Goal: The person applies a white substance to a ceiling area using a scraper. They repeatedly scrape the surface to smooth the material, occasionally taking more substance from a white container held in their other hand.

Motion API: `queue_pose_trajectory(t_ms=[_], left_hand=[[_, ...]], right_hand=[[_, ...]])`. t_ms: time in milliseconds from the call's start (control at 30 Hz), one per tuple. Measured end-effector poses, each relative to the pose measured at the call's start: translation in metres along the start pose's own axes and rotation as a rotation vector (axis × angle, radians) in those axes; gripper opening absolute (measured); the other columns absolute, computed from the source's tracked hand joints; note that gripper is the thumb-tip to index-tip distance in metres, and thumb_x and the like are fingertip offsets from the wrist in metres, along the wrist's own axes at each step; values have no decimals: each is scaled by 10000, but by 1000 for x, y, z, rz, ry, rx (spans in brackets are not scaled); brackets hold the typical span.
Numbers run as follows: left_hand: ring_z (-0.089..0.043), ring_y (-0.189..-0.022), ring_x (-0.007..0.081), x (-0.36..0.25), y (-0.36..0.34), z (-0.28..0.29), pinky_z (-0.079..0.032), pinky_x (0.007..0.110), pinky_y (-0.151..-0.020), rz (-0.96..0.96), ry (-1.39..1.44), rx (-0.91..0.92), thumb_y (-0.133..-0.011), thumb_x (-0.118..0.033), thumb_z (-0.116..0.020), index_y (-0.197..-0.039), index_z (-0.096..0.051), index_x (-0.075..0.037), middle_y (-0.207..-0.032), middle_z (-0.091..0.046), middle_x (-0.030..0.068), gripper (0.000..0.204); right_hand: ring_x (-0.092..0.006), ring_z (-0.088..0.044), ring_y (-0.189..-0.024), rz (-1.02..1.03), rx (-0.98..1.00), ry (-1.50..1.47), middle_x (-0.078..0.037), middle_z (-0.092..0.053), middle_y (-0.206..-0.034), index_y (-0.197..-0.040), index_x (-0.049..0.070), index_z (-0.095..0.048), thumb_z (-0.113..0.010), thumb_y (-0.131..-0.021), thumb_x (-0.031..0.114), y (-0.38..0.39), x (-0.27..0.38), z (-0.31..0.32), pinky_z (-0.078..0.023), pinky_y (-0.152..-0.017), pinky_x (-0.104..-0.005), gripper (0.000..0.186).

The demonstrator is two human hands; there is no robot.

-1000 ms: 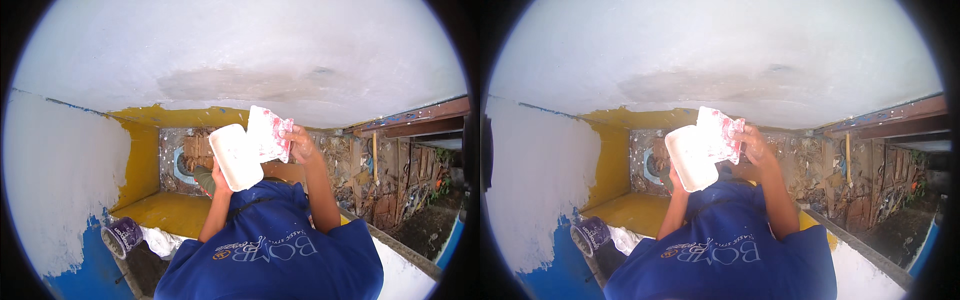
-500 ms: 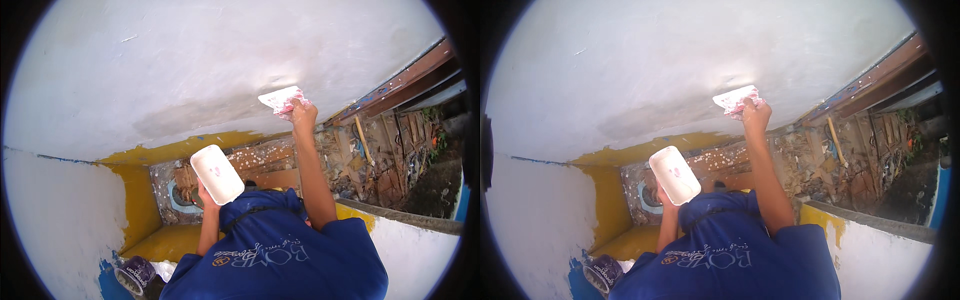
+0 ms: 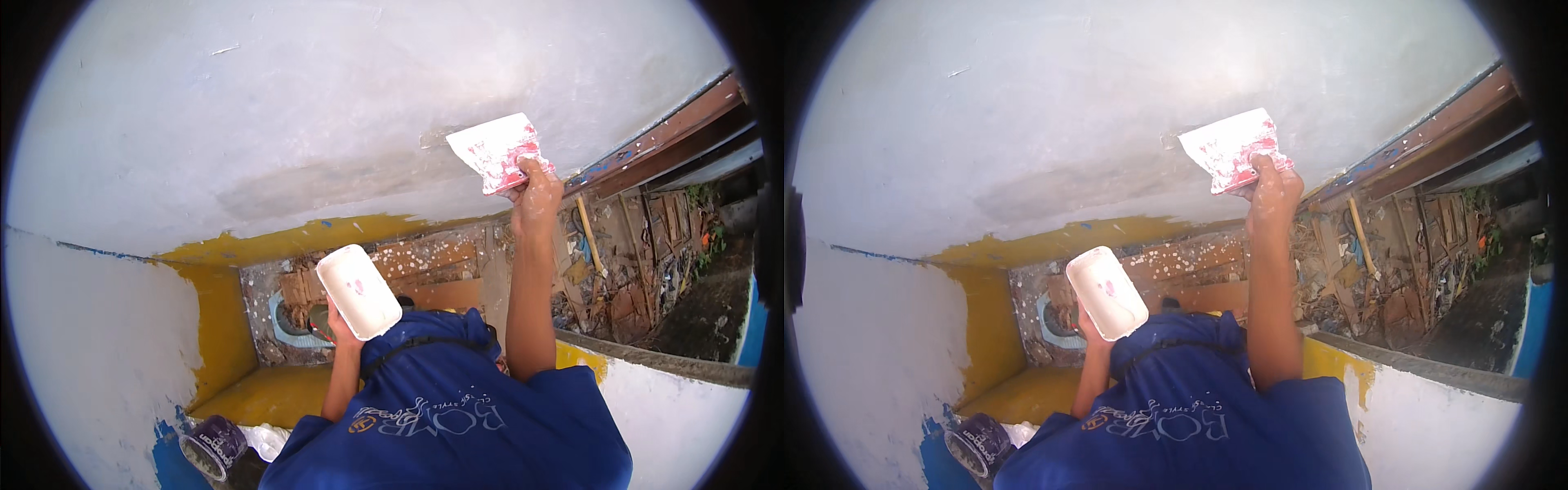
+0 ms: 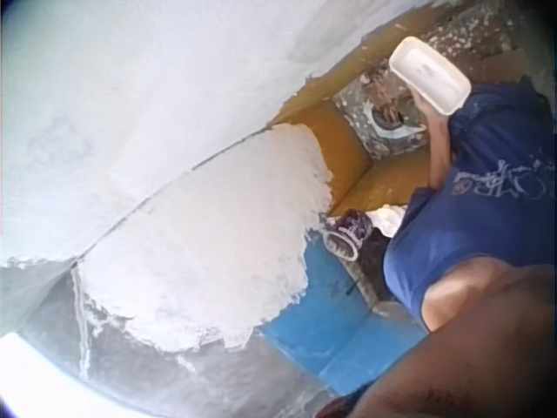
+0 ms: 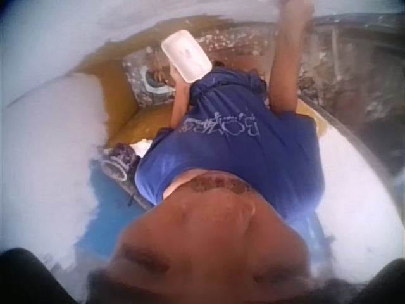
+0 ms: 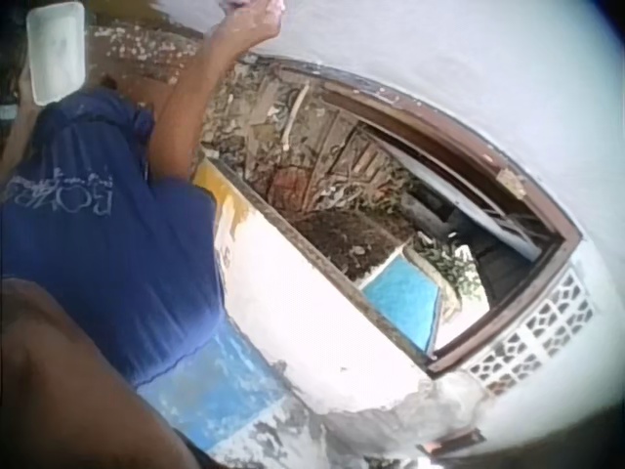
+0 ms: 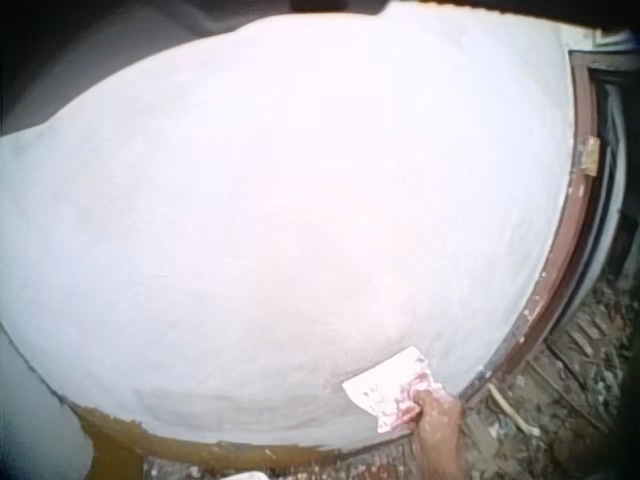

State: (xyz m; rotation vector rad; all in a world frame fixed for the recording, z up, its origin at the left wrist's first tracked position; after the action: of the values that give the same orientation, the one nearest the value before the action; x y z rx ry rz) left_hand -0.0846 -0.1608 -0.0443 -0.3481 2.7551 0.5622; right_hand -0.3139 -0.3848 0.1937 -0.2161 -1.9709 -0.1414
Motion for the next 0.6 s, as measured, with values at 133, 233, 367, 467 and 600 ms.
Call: queue_pose_trajectory(t_ms=[133,233,367,467,600], left_hand=[[-434,-1199,323,-5,2,4,-377,508,-979,14,-30,105,-926,-493,-313,-1370,-310,-108,-1348,-408,108,588],[-438,-1195,327,-13,2,5,-384,514,-973,-5,-55,109,-921,-503,-316,-1373,-304,-112,-1350,-406,109,598],[-449,-1186,325,-21,5,6,-390,507,-971,-60,-70,117,-925,-494,-314,-1372,-306,-113,-1344,-413,106,588],[-451,-1184,324,-24,7,8,-393,502,-969,-67,-59,106,-926,-489,-314,-1372,-307,-111,-1339,-419,106,584],[-453,-1182,325,-20,9,7,-393,506,-968,-30,-59,101,-926,-490,-313,-1372,-306,-111,-1338,-420,108,585]], right_hand=[[-205,-629,-688,-289,-76,-54,-135,-598,-810,-886,-65,-538,-544,-802,25,-3,-105,50,-563,-578,-324,124],[-216,-626,-723,-303,-89,-109,-161,-595,-881,-936,-107,-533,-539,-822,19,-11,-129,42,-574,-590,-355,170],[-225,-625,-723,-295,-117,-108,-170,-593,-877,-927,-131,-528,-531,-826,3,-25,-127,25,-574,-598,-351,168],[-227,-625,-720,-213,-69,-33,-173,-594,-864,-907,-147,-535,-542,-814,-9,-28,-104,11,-575,-600,-345,166],[-217,-628,-717,-38,35,-11,-171,-605,-827,-843,-155,-560,-555,-795,-17,-21,-50,-19,-581,-616,-333,146]])
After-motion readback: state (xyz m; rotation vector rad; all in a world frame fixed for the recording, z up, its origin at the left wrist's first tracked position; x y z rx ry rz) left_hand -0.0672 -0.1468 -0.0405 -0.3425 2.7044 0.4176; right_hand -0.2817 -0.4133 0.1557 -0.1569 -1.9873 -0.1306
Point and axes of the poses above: each hand's wrist, its own y-axis away from the middle knuckle, its own z-axis out of the back of the hand, x = y × z, the point moved 4 cm from there along -y, towards the middle knuckle
